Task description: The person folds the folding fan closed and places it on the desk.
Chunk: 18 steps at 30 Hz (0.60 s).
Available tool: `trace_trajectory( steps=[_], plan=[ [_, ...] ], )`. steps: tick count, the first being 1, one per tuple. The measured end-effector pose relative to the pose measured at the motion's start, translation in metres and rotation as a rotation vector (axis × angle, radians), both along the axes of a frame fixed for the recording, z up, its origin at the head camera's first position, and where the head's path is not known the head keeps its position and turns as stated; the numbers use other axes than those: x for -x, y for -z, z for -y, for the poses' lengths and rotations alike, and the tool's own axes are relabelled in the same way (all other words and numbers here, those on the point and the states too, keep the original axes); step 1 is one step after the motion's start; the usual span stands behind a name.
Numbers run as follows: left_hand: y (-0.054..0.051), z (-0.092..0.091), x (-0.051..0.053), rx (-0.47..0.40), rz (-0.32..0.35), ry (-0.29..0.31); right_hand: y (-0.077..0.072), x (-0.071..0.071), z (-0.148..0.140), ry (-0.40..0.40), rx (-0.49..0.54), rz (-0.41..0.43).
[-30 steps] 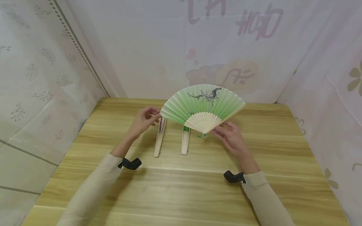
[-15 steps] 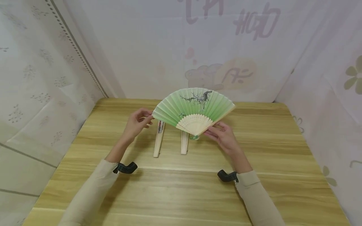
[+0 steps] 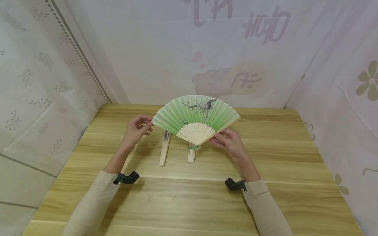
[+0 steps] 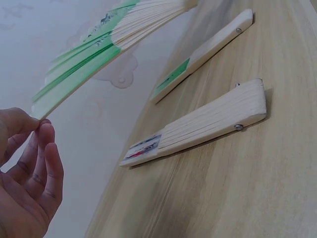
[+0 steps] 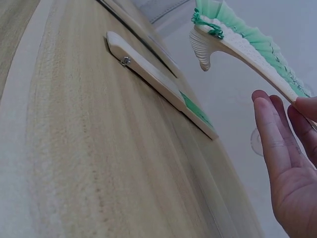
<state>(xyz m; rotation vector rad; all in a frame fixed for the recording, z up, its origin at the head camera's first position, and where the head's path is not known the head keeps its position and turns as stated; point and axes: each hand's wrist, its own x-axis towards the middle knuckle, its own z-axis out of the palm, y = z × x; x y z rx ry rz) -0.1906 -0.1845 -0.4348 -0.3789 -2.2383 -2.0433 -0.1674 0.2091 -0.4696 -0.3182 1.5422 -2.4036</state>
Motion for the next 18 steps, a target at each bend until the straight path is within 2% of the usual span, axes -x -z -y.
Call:
trace_trajectory(
  steps=[8,18],
  plan=[
    [0.0067,0.0067,0.0039,0.019,0.028,-0.045,-0.001,0.002,-0.0003,-0.001,-0.037,-0.016],
    [0.0022,0.0058,0.0053,-0.007,0.023,-0.057,-0.0015,0.0045,0.0035,0.031,-0.07,-0.022]
  ],
)
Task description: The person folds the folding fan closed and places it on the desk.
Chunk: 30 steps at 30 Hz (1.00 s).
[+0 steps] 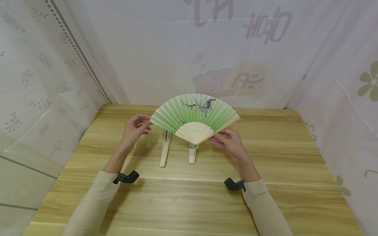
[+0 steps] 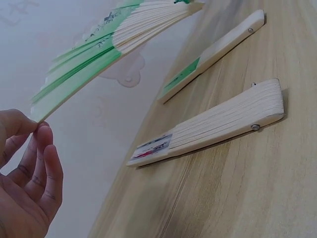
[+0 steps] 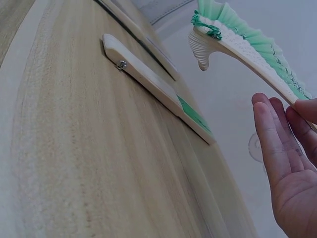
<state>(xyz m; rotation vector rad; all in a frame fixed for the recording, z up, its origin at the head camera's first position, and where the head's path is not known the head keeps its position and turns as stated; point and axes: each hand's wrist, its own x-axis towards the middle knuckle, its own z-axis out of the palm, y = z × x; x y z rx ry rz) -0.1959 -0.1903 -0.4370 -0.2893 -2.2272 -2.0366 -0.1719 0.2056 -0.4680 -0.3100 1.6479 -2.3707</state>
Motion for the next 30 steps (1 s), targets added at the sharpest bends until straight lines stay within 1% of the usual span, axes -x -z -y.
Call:
trace_trajectory(
  steps=[4,12,19,23,26,30],
  plan=[
    [0.0,-0.001,0.0,0.002,0.005,0.001,-0.003,0.0,0.0,0.018,-0.017,-0.006],
    [-0.001,-0.003,0.001,0.02,-0.007,-0.005,-0.005,0.002,-0.003,0.034,-0.008,-0.001],
    [-0.003,-0.005,0.003,-0.011,0.0,-0.023,-0.004,0.003,-0.001,0.045,-0.033,-0.023],
    [-0.004,-0.006,0.002,-0.029,0.008,-0.022,-0.004,0.003,0.0,0.05,-0.054,-0.04],
    [-0.01,-0.008,0.0,-0.027,0.018,-0.033,-0.005,0.003,0.002,0.059,-0.075,-0.05],
    [-0.026,-0.017,-0.007,-0.018,0.021,-0.049,-0.006,0.003,0.004,0.067,-0.1,-0.048]
  ],
)
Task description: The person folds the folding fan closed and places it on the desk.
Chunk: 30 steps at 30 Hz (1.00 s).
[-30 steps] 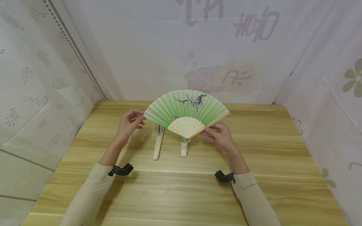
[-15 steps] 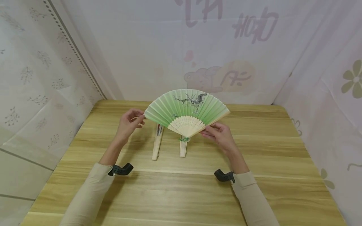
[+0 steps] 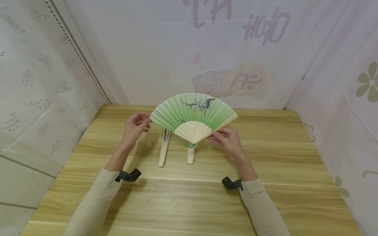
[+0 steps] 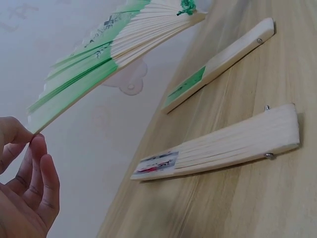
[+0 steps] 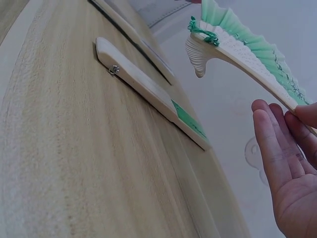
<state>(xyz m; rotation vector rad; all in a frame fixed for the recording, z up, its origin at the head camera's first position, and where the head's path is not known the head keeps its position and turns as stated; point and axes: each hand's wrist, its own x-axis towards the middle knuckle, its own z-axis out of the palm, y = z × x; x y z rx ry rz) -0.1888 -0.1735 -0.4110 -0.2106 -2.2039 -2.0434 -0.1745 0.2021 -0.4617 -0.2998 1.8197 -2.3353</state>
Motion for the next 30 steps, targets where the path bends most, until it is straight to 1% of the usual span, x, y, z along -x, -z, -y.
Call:
trace_trajectory(
  steps=[2,5,10,13,21,30],
  plan=[
    [-0.006,-0.003,-0.002,-0.005,-0.004,0.001,-0.001,0.0,0.001,0.006,-0.015,0.011],
    [-0.01,-0.007,-0.002,-0.016,-0.01,-0.003,-0.002,0.0,0.003,0.01,-0.041,0.018],
    [-0.012,-0.01,0.001,-0.024,-0.002,-0.023,-0.004,0.002,0.006,0.009,-0.074,-0.001],
    [-0.013,-0.011,0.002,-0.011,0.0,-0.025,-0.006,0.003,0.007,0.016,-0.087,-0.008],
    [-0.018,-0.014,0.002,0.034,-0.029,-0.017,-0.012,0.004,0.01,0.019,-0.13,-0.048],
    [-0.022,-0.019,0.006,0.035,-0.046,0.006,-0.016,0.005,0.015,-0.014,-0.118,-0.093]
  ],
)
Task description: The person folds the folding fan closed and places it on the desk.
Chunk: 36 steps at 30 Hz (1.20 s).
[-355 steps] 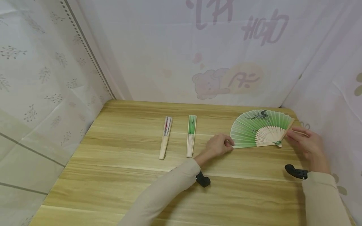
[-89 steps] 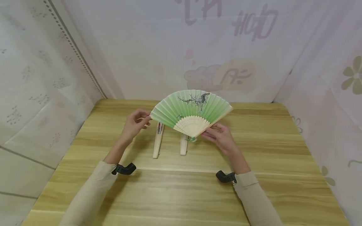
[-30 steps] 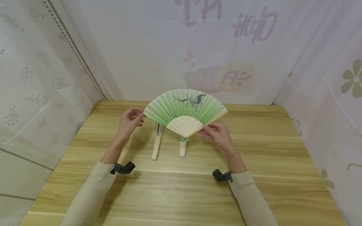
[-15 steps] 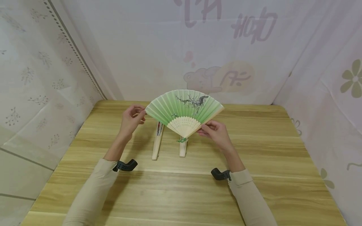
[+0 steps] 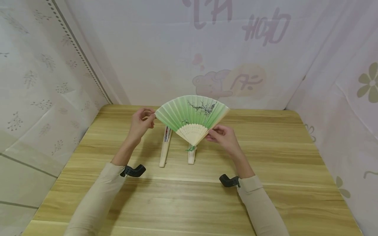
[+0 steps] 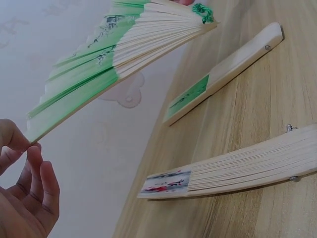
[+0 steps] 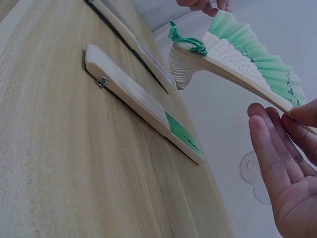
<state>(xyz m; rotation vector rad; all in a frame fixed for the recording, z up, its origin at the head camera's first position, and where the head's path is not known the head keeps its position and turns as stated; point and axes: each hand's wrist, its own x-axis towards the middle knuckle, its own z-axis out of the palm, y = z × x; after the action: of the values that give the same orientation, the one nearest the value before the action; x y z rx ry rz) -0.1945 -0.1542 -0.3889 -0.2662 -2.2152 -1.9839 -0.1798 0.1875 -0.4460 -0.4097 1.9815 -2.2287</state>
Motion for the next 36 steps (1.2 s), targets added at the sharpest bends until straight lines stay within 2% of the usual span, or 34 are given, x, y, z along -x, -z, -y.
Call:
trace_trajectory(
  steps=[14,21,23,30,36],
  plan=[
    [0.002,-0.007,0.001,0.019,0.01,0.018,0.005,0.001,0.001,-0.019,-0.038,-0.016],
    [0.023,-0.005,0.02,0.034,0.018,0.017,0.005,0.001,0.003,-0.032,-0.055,-0.007],
    [0.026,-0.005,0.023,0.047,0.014,0.015,0.005,0.001,0.003,-0.037,-0.059,-0.01],
    [0.024,-0.011,0.024,0.068,0.004,0.004,0.005,0.001,0.003,-0.058,-0.078,-0.017],
    [0.021,-0.015,0.025,0.097,-0.034,0.024,0.007,0.002,0.005,-0.075,-0.127,-0.036]
  ],
)
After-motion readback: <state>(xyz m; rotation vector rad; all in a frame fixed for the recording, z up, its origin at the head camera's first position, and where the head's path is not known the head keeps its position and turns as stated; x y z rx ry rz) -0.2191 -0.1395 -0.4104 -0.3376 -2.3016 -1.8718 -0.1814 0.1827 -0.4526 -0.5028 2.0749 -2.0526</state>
